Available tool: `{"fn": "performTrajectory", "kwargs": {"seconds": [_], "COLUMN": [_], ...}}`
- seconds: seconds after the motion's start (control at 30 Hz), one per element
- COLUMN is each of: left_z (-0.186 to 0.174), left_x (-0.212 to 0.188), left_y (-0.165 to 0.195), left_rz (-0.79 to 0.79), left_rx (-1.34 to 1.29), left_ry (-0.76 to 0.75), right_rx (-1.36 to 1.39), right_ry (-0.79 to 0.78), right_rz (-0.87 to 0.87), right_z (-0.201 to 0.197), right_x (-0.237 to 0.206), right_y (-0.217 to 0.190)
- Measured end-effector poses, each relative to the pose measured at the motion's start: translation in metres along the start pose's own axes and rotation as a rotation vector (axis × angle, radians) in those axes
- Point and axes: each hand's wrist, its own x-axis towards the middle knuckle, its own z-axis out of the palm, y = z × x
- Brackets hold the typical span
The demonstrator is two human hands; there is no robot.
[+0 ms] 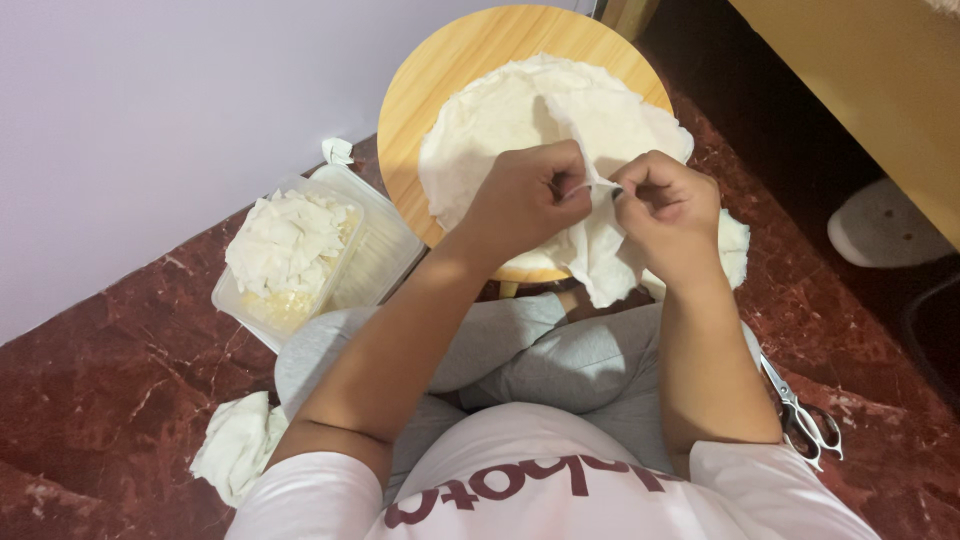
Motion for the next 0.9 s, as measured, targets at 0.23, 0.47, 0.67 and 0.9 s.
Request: {"fn": "performTrajectory", "kwargs": {"seconds": [0.23, 0.47, 0.67, 0.9], "left_z": [-0.007, -0.004, -0.005, -0.003], "left_x": [0.004, 0.003, -0.002, 0.0], "left_y": [-0.001, 0.007, 0.011, -0.001], "left_rz": [-0.08, 0.039, 0.144, -0.041], "left_rx": [-0.02, -0.074, -0.104, -0.11], "left_ry": [0.196, 0.003, -0.078, 0.114], "right_rx": [-0.079, -0.222, -0.126, 0.1], "right_ry": [0.177, 0.027, 0.019, 0.262], "right_rz": [0.031, -0.006, -0.012, -0.007], "right_z": [-0.014, 0.018, 0.024, 0.0], "right_x": [0.005, -0.001, -0.004, 0.015], "right_y": [0.001, -0.027, -0.03, 0.015]}}
